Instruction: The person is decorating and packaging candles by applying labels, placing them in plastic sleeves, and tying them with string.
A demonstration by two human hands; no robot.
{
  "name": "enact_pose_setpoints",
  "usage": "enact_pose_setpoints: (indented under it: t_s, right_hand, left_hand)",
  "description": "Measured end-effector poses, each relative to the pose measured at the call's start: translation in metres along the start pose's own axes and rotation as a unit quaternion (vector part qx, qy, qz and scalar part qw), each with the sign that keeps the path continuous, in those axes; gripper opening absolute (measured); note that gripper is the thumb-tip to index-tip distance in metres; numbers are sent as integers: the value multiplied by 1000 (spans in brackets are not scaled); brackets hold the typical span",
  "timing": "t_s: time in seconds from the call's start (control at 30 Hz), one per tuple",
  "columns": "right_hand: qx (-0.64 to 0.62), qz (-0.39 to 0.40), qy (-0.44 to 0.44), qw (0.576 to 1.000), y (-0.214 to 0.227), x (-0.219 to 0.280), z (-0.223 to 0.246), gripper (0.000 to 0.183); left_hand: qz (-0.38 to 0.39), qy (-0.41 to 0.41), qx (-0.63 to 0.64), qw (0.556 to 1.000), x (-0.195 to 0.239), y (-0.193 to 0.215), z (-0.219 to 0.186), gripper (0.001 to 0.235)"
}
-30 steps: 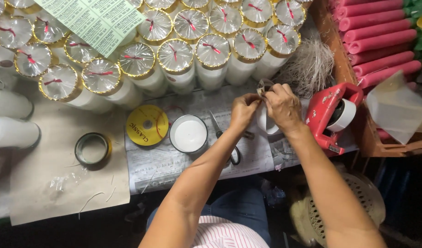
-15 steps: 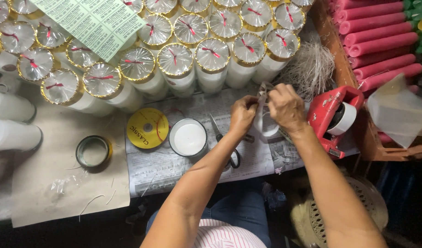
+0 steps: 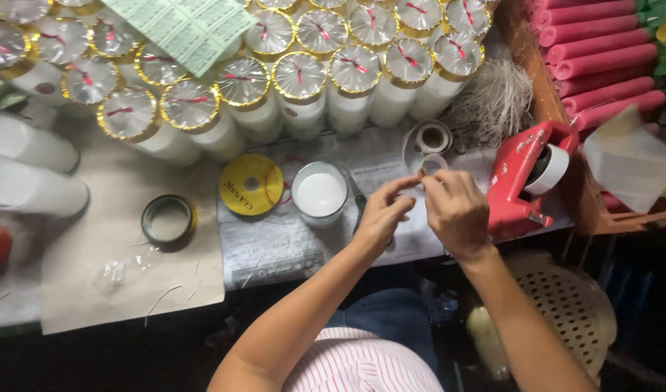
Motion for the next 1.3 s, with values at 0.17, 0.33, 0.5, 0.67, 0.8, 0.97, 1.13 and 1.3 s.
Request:
enact_pose_setpoints:
  t_s: [0.17,0.33,0.5,0.67,0.8,0.97,1.13,1.3]
  right_hand:
    - [-221,11,-92,971,28,17,29,18]
    - [-566,107,-294,762,-14,38,33,16]
    - [-617,125,-286,723,-23,36,54,10]
    - [-601,101,-249,753,-5,27,71,5]
    - [-559,49,-212,800,19,29,52,4]
    - [-573,73,-202,791,28,43,38,6]
    - [-605,93,-209,763,18,51,46,7]
    - [-635,89,-287,712,-13,63,32,12]
  left_hand:
    - [-6,50,113,992,63,10,-15,44]
    - [-12,69,152,986,103,26,-17,42]
    - [-19,50,136,989,125,38,-27,41]
    - [-32,39,121,991,142,47,-38,44]
    - [-133,-34,-85,987,158,96,-46,31]
    - [-93,-157,-264,947,119,153,-106,90]
    - [100,-122,-233,960,53,146,-98,126]
    - [-1,-39,-223,974,18,144,-78,85]
Point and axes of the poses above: each hand's wrist, its own x-axis away from the middle knuckle, its own y-axis out of the back of the hand, z = x × y, the point moved 7 cm from there along -x, towards the middle knuckle, and after that the axes turned 9 degrees about z, right-handed, at the moved point
